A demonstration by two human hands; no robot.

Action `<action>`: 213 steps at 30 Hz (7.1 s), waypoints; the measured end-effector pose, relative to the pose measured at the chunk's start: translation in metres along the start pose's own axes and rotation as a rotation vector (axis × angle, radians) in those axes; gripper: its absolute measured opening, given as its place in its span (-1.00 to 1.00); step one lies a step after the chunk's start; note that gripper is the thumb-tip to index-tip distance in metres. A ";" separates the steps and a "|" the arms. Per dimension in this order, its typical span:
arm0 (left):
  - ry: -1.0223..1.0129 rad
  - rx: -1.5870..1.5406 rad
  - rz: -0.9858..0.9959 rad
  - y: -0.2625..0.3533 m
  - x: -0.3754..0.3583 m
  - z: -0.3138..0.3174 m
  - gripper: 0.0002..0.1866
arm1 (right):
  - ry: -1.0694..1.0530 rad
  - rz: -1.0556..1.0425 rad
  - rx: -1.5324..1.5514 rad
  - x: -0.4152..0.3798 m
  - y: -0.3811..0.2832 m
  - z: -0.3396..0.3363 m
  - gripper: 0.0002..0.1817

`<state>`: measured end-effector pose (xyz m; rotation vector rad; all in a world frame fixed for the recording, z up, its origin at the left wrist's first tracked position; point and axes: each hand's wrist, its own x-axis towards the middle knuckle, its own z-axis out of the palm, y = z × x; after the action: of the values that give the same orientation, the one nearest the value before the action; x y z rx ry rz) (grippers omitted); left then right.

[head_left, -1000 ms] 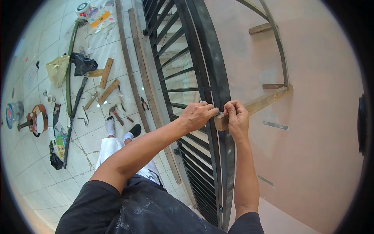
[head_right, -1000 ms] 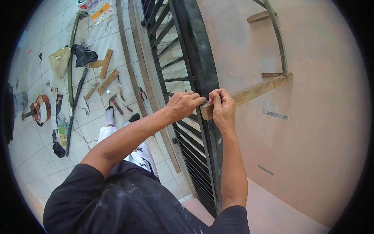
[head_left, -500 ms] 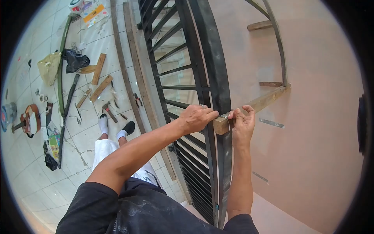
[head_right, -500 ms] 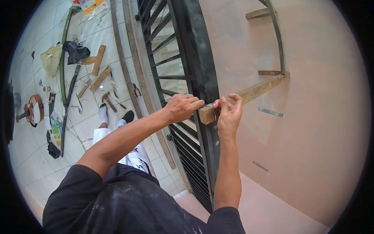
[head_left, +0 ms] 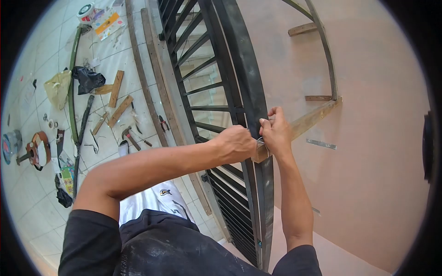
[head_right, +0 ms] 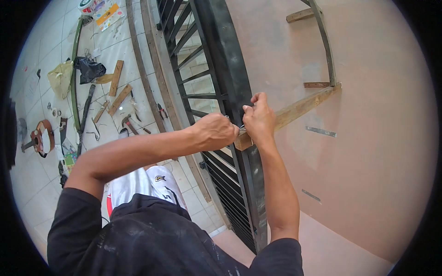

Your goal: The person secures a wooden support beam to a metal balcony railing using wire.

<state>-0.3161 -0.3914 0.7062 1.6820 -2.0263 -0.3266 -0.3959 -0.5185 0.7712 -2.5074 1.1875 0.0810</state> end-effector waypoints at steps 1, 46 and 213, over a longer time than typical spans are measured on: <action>-0.157 0.031 0.047 0.003 0.003 -0.012 -0.90 | -0.001 -0.033 -0.071 0.002 0.000 0.003 -0.75; 0.424 -0.054 0.618 -0.057 0.008 0.013 -0.75 | 0.463 -0.138 0.529 0.031 0.042 0.013 -0.82; -0.264 -0.769 -0.003 0.051 -0.095 -0.130 -0.43 | 0.397 0.004 0.226 0.039 0.032 0.014 -0.56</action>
<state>-0.2818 -0.2727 0.8213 1.1887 -1.7204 -1.2033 -0.3943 -0.5608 0.7404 -2.3829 1.2636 -0.5435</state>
